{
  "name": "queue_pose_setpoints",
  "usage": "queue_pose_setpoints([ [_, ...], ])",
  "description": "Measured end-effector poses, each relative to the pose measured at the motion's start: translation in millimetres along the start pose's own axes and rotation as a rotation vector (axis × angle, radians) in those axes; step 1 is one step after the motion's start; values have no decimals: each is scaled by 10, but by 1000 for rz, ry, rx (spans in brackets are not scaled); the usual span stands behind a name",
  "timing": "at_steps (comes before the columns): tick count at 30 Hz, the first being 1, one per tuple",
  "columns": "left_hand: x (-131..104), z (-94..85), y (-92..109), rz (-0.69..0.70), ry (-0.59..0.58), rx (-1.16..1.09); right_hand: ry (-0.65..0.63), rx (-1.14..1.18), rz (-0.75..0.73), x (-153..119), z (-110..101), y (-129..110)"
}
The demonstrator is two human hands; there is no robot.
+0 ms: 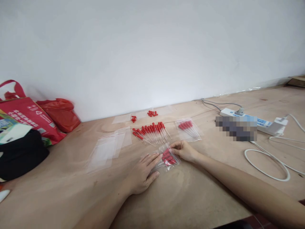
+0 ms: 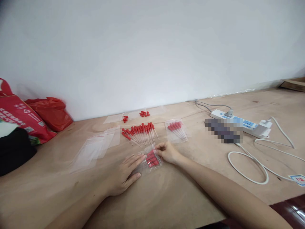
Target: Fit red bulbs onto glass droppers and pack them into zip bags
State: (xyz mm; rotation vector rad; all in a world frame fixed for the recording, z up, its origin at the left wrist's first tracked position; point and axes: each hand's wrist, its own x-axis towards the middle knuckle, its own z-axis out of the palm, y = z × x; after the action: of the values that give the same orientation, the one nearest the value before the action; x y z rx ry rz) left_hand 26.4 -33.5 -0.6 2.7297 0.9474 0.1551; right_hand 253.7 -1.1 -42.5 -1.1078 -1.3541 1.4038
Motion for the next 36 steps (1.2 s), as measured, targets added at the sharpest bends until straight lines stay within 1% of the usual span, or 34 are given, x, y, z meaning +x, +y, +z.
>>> queue_pose_setpoints([
  [2, 0, -5, 4, -7, -1, 0, 7, -56, -26, 26, 2, 37],
  [4, 0, -6, 5, -19, -4, 3, -32, -150, -61, 23, -5, 32],
  [6, 1, -6, 4, -26, -14, 7, -131, -254, -129, -2, -28, -12],
  [8, 4, -9, 4, -22, -24, 7, -262, -317, -181, -16, -76, -74],
  [9, 6, -13, 5, -17, -27, 7, -302, -329, -191, -8, -110, -104],
  [10, 9, -17, 7, -12, -32, 7, -303, -342, -192, 14, -149, -131],
  [11, 12, -22, 9, -8, -38, 9, -255, -372, -188, 52, -191, -156],
  [12, 15, -27, 12, -8, -45, 11, -160, -428, -180, 104, -233, -179],
  [14, 20, -34, 18, -10, -53, 12, 101, -619, -148, 240, -299, -225],
  [15, 21, -35, 21, -12, -52, 9, 206, -724, -122, 317, -316, -249],
  [16, 21, -34, 22, -13, -47, 1, 277, -807, -98, 396, -318, -272],
  [17, 20, -32, 22, -14, -40, -9, 318, -864, -77, 475, -307, -295],
  [19, 14, -22, 19, -24, -29, -27, 341, -916, -47, 622, -251, -332],
  [23, -2, 1, 4, -41, -26, -23, 333, -974, 7, 854, -97, -359],
  [27, -5, 16, -7, -28, -11, -15, 295, -1017, 34, 939, -15, -348],
  [29, -1, 18, -7, -31, -11, -13, 285, -1025, 29, 910, -26, -362],
  [31, 4, 15, -5, -41, -21, -12, 282, -1025, 14, 837, -86, -401],
  [34, 9, 9, -1, -50, -46, -6, 287, -1020, -10, 663, -259, -460],
  [36, 11, 5, 0, -47, -52, -2, 307, -947, -41, 516, -382, -453],
])
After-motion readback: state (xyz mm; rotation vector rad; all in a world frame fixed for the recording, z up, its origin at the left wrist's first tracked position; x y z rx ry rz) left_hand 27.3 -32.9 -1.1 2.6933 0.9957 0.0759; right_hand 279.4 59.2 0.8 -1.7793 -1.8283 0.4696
